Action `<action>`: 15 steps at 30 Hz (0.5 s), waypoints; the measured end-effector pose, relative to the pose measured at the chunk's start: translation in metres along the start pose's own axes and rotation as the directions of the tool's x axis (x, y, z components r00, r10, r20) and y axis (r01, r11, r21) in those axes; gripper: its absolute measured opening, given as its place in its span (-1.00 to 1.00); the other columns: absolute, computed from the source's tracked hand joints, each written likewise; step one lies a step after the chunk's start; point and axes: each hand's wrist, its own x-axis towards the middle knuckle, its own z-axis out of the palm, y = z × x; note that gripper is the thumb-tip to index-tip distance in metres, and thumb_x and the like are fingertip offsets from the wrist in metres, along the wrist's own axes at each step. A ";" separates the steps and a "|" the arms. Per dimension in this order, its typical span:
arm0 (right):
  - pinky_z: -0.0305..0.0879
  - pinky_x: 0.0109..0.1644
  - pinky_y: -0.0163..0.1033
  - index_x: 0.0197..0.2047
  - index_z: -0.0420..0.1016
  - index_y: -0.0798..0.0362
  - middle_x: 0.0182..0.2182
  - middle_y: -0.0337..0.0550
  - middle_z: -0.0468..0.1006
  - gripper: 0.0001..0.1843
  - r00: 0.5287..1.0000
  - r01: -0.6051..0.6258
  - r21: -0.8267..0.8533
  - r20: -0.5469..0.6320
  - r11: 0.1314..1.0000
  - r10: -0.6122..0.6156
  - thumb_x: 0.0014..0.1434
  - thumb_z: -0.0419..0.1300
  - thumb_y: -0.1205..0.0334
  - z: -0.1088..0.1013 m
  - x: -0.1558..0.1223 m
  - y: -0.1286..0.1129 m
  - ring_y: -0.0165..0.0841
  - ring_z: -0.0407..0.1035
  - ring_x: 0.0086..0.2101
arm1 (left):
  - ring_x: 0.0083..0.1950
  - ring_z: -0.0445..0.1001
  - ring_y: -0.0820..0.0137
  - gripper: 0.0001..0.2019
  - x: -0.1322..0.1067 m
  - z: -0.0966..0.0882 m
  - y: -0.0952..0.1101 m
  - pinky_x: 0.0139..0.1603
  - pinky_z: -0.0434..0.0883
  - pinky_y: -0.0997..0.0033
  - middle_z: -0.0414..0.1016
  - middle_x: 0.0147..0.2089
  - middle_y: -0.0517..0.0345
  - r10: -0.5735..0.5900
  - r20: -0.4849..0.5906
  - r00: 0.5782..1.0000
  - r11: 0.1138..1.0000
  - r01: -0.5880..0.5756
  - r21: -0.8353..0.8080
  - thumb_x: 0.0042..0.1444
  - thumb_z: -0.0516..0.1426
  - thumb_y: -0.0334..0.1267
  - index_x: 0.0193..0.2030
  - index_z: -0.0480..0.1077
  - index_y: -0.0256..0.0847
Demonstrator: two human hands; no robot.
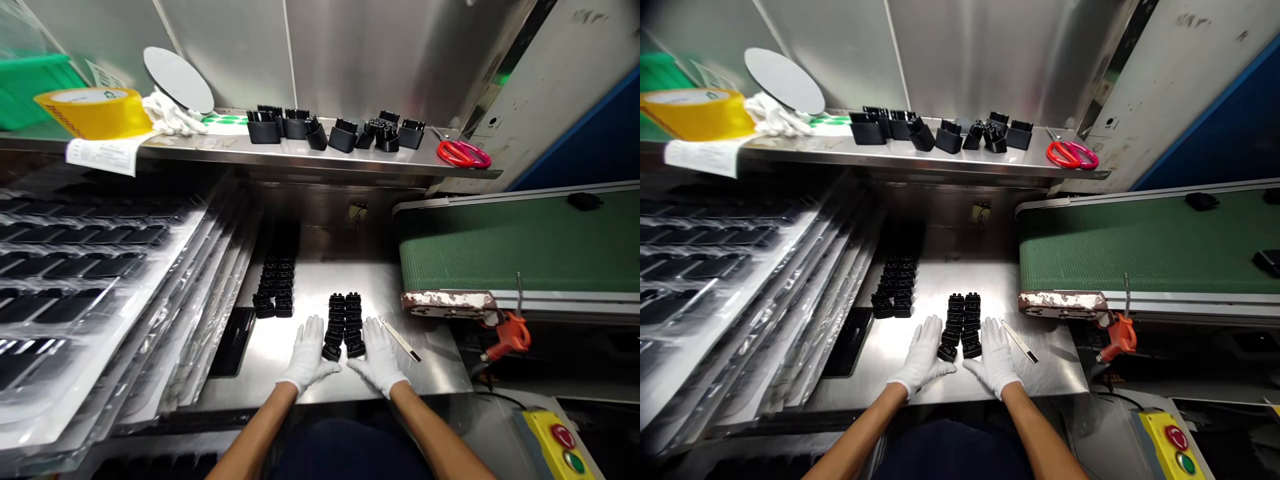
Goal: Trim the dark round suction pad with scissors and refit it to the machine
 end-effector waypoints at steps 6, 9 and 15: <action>-0.25 0.42 0.22 0.38 0.04 0.32 0.36 0.23 0.00 -0.10 1.000 -0.002 -0.004 -0.028 1.000 0.002 0.12 0.19 -0.01 0.000 0.009 -0.005 0.08 -0.22 0.36 | 0.50 -0.30 -0.02 -0.22 0.011 0.009 -0.002 0.49 -0.41 0.17 0.07 0.43 -0.05 0.046 -0.015 0.999 0.999 -0.045 0.024 -0.10 0.31 -0.02 0.28 0.24 -0.18; -0.11 0.42 0.13 0.38 0.05 0.29 0.37 0.19 0.00 -0.17 0.996 -0.048 -0.011 -0.081 0.999 0.047 0.16 0.16 0.02 -0.004 -0.005 -0.005 0.00 -0.15 0.35 | 0.50 -0.33 0.00 -0.12 0.009 0.012 -0.013 0.49 -0.43 0.11 -0.10 0.48 -0.12 0.041 -0.011 0.999 0.996 -0.040 0.084 -0.09 0.29 0.04 0.34 0.13 -0.26; -0.02 0.31 0.36 0.26 0.32 0.21 0.31 0.26 0.14 -0.48 0.895 -0.353 -0.062 -0.314 0.934 0.317 0.29 -0.01 0.17 0.008 -0.056 0.028 0.12 0.00 0.30 | 0.50 -0.27 0.03 -0.16 0.004 0.009 -0.027 0.51 -0.36 0.20 -0.07 0.48 0.02 0.090 -0.063 0.994 0.994 -0.085 0.075 0.00 0.22 0.11 0.37 0.03 -0.11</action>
